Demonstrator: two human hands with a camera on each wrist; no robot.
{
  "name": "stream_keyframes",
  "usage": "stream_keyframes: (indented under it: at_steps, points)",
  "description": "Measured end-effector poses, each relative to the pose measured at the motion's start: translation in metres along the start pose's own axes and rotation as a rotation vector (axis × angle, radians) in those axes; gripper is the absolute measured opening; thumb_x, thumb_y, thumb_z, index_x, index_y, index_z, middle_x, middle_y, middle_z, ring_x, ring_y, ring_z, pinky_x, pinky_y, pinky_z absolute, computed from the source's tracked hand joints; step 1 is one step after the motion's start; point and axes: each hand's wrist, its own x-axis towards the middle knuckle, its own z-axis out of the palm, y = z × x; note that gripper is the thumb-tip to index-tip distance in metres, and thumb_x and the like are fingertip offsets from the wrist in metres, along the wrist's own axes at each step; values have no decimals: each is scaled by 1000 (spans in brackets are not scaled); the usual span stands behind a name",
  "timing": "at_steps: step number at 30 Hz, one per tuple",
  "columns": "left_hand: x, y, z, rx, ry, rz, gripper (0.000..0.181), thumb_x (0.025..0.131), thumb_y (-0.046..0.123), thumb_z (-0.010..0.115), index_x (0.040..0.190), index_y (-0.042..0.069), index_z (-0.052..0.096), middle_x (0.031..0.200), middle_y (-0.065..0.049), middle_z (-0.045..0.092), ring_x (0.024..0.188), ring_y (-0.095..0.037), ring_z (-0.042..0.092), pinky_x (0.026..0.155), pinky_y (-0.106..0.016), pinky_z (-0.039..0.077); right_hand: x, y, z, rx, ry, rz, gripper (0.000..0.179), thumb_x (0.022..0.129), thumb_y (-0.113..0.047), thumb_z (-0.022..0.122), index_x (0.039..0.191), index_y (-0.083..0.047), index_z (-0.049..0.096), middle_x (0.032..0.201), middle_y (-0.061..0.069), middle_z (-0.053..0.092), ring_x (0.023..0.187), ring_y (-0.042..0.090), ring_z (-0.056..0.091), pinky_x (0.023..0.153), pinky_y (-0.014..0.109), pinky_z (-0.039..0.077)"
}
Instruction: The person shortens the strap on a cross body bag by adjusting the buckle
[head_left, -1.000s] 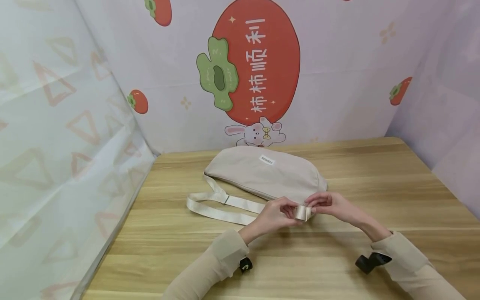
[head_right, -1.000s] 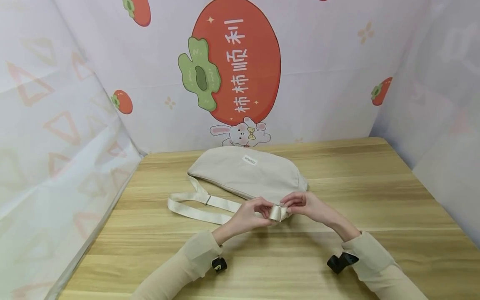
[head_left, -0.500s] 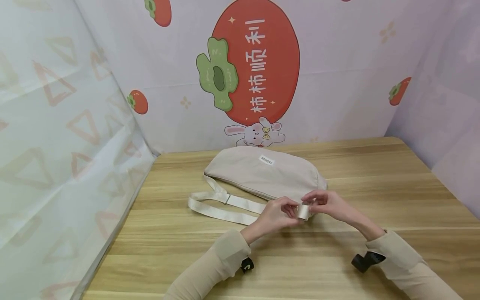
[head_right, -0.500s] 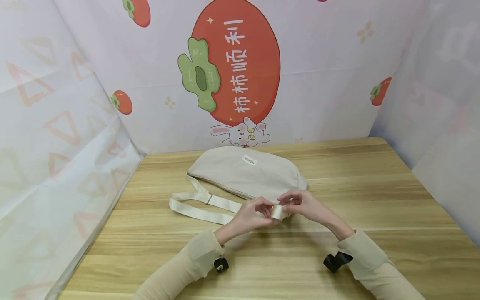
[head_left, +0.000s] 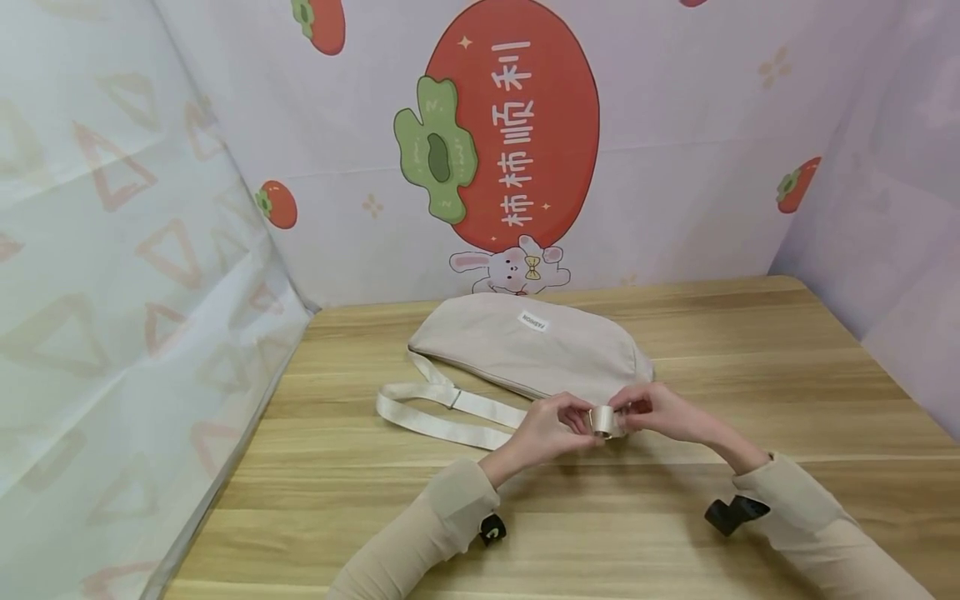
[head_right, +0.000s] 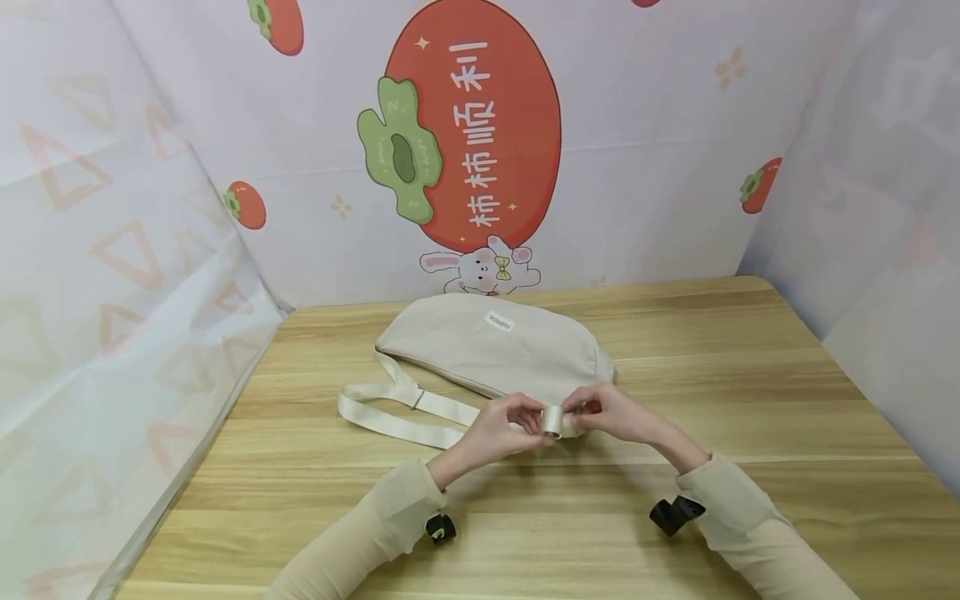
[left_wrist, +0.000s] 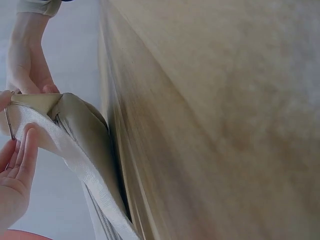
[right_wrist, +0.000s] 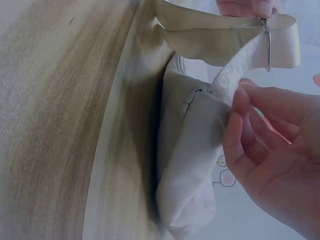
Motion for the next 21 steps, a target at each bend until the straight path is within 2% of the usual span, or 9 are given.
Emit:
stream_keyframes:
  at_steps: [6, 8, 10, 13, 15, 17, 21]
  points:
    - [-4, 24, -7, -59, -10, 27, 33, 65, -3, 75, 94, -8, 60, 77, -20, 62, 67, -28, 61, 62, -28, 52, 4, -2, 0, -42, -26, -59, 12, 83, 2, 55, 92, 4, 63, 81, 2, 56, 65, 2, 48, 53, 21, 45]
    - [-5, 30, -9, -74, -14, 35, 33, 65, -5, 74, 94, -10, 59, 79, -22, 61, 69, -32, 60, 64, -32, 52, 5, 0, 0, -37, -32, -94, 11, 84, 3, 54, 89, 1, 63, 82, 0, 56, 68, 2, 49, 55, 22, 46]
    - [-5, 32, -10, -75, -12, 37, 33, 65, -6, 73, 95, -11, 59, 80, -22, 61, 70, -30, 60, 65, -31, 52, 6, 2, -1, -12, -32, -121, 10, 84, 3, 53, 88, 1, 63, 84, -1, 56, 72, 2, 51, 58, 23, 48]
    - [-3, 20, -5, -78, -8, 50, 34, 65, -7, 73, 97, -10, 59, 83, -20, 61, 72, -28, 61, 66, -29, 52, 5, 4, -3, 31, -31, -131, 8, 85, 2, 54, 88, 2, 62, 88, -4, 57, 76, 3, 53, 62, 23, 49]
    - [-1, 10, -2, -51, -5, 74, 35, 65, -4, 74, 98, -7, 60, 83, -16, 62, 72, -23, 61, 66, -23, 51, 5, 5, -4, 48, -29, -117, 8, 85, 1, 54, 88, 3, 61, 89, -6, 58, 78, 3, 54, 64, 24, 50]
    - [1, 0, 3, -19, -4, 100, 36, 66, -1, 75, 99, -5, 61, 84, -13, 62, 73, -18, 62, 67, -19, 50, 4, 5, -4, 58, -18, -83, 9, 84, -1, 56, 89, 5, 61, 89, -8, 58, 78, 2, 55, 65, 24, 50]
    - [4, -5, 7, 49, 24, 158, 36, 66, 5, 76, 99, -2, 63, 83, -9, 61, 72, -9, 60, 67, -10, 46, 4, 2, -3, 86, 38, 15, 13, 84, -2, 56, 93, 8, 59, 89, -2, 61, 80, 3, 56, 67, 22, 49]
